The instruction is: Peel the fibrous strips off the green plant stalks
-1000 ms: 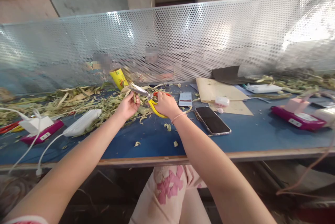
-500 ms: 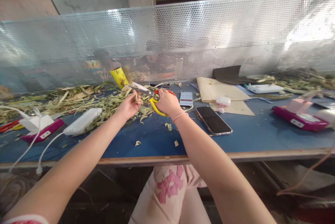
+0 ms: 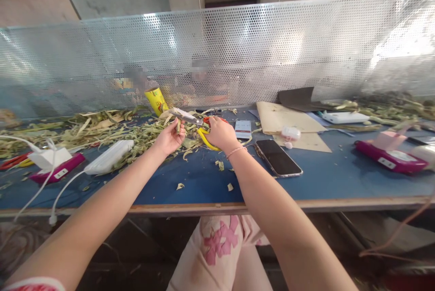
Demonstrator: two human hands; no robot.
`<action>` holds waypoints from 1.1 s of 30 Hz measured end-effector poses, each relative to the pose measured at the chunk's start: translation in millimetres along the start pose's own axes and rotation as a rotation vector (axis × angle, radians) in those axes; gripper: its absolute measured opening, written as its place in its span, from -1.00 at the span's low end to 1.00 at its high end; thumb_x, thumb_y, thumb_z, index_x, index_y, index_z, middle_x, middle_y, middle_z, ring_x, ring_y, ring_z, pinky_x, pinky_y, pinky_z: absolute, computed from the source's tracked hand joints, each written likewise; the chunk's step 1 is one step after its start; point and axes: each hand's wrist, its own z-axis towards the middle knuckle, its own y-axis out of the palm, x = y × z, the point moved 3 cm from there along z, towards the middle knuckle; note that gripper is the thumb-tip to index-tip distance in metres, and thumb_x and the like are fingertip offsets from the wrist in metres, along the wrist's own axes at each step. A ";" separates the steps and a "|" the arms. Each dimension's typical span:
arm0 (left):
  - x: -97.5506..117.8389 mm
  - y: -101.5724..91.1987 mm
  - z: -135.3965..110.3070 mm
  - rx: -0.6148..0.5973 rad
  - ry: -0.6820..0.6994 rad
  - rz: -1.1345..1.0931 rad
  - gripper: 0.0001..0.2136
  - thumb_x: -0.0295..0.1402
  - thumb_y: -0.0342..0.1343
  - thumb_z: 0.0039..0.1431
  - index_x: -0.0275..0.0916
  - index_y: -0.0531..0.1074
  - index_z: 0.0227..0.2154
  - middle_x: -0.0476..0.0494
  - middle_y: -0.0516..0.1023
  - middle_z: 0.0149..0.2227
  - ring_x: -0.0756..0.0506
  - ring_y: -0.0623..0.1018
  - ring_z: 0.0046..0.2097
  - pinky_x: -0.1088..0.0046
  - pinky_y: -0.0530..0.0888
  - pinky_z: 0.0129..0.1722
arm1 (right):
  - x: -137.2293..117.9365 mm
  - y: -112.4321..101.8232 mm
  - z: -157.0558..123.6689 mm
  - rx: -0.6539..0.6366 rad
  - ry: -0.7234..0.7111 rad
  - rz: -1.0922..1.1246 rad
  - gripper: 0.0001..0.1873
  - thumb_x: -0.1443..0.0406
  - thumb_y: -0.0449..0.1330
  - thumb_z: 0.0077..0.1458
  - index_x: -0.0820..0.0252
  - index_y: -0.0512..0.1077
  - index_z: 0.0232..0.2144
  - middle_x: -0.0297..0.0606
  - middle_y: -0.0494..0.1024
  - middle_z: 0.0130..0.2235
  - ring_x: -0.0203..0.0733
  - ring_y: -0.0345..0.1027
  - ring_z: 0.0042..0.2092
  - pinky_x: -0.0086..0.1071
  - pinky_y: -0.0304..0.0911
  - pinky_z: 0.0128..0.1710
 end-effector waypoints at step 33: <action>1.9 1.9 -1.3 0.023 0.041 0.025 -0.76 -0.42 -0.07 0.19 -0.38 0.40 -0.51 -0.02 0.40 -0.65 0.15 0.38 -0.63 0.74 0.36 -0.65 | -1.5 -0.9 0.2 0.088 -0.015 0.001 -0.51 -0.03 0.01 0.01 0.23 0.28 -0.19 -0.02 0.41 -0.08 -0.03 0.32 -0.12 -0.28 0.23 -0.23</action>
